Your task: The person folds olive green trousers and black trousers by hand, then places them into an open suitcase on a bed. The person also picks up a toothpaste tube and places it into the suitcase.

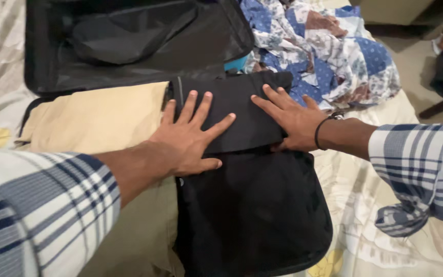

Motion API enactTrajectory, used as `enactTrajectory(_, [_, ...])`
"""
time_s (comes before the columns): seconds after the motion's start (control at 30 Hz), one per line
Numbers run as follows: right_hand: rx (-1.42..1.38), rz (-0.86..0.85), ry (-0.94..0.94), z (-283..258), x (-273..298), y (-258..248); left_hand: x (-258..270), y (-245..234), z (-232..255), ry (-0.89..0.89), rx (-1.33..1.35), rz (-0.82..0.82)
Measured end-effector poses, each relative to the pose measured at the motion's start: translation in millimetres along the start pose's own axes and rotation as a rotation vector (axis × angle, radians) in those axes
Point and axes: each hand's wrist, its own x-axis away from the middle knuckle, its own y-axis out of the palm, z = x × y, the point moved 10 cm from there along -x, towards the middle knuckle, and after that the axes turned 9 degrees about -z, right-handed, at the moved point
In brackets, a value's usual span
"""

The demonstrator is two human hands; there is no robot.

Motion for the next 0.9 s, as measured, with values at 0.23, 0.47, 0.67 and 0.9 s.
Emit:
enactTrajectory(0.23, [0.125,0.186,-0.010,4,2,-12,-11,-7,13,0.058,-0.164,0.189])
enactTrajectory(0.47, [0.135,0.274,-0.056,17,-16,-13,-26,-16,8,0.097,-0.200,0.224])
enactTrajectory(0.67, [-0.086,0.112,-0.199,14,-33,17,-32,15,11,0.094,-0.052,-0.026])
enactTrajectory(0.9, [-0.635,-0.258,-0.140,29,-30,7,-50,-14,-30,0.248,0.414,0.085])
